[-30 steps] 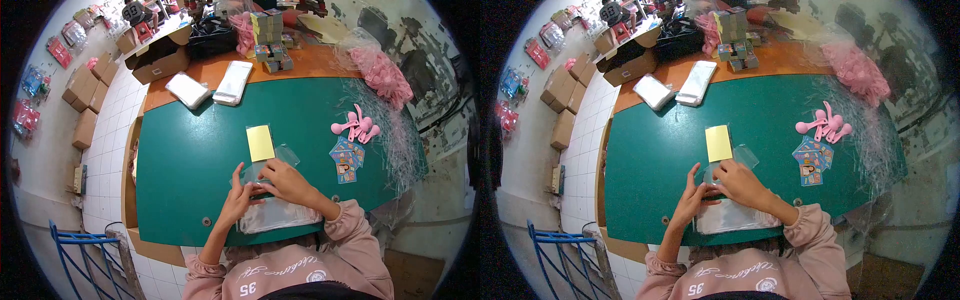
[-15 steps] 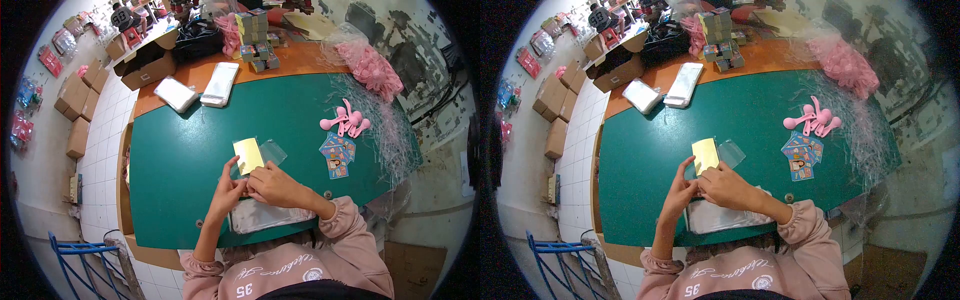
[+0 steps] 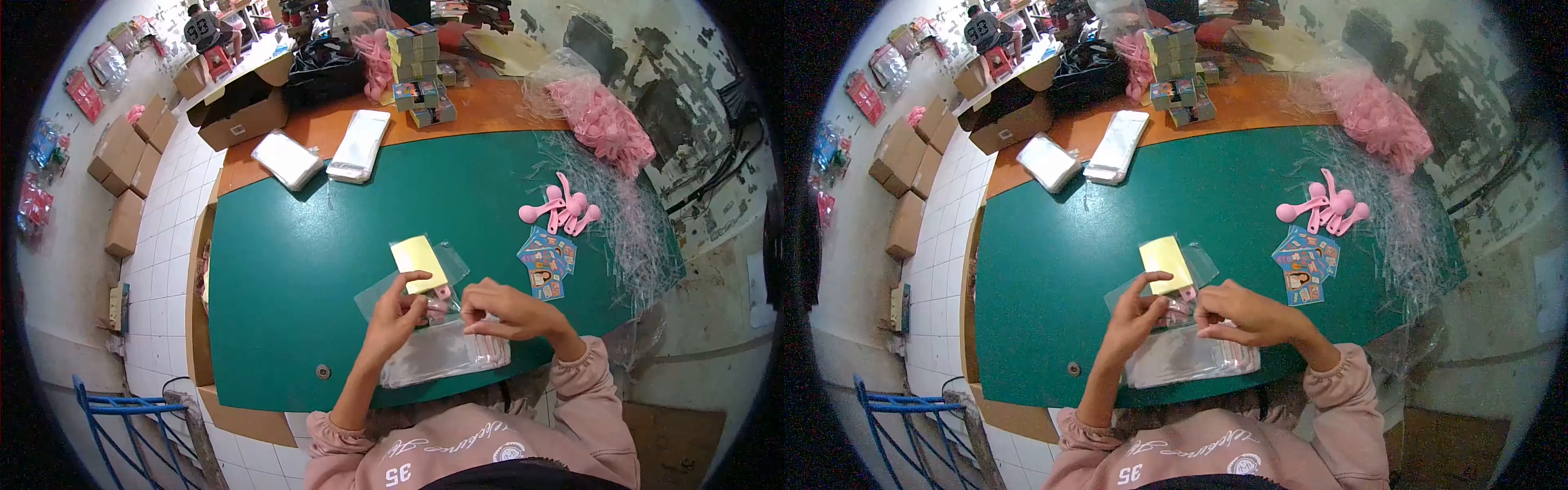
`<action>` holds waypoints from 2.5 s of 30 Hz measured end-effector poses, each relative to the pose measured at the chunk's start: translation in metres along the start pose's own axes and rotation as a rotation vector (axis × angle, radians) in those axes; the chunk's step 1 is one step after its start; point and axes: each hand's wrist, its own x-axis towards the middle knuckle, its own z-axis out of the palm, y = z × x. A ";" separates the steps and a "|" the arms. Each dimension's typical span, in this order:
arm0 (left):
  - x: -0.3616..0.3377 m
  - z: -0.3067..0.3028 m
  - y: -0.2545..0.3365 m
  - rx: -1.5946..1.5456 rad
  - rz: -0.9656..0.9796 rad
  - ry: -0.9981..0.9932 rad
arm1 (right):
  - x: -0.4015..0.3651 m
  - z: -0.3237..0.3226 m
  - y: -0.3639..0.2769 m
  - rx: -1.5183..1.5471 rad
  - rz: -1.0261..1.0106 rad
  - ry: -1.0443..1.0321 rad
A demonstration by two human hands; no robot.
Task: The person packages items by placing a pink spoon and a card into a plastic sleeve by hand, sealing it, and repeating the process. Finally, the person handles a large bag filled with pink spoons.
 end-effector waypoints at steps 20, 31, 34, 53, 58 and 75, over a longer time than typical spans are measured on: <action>-0.021 -0.014 -0.017 -0.049 -0.062 0.041 | 0.025 0.047 -0.001 -0.342 0.140 0.065; -0.020 -0.015 -0.019 -0.020 -0.039 0.090 | 0.032 0.066 0.001 -0.546 -0.039 0.124; -0.021 -0.012 -0.015 -0.026 -0.033 0.114 | 0.029 0.063 0.004 -0.547 -0.095 0.140; -0.026 -0.009 -0.030 -0.202 -0.049 0.092 | -0.198 -0.213 0.156 -0.284 0.817 0.846; -0.024 -0.004 -0.024 -0.237 -0.053 0.183 | -0.184 -0.163 0.135 -1.118 0.704 0.802; -0.009 -0.030 0.002 0.408 0.134 0.106 | 0.036 0.026 0.049 0.157 0.171 0.354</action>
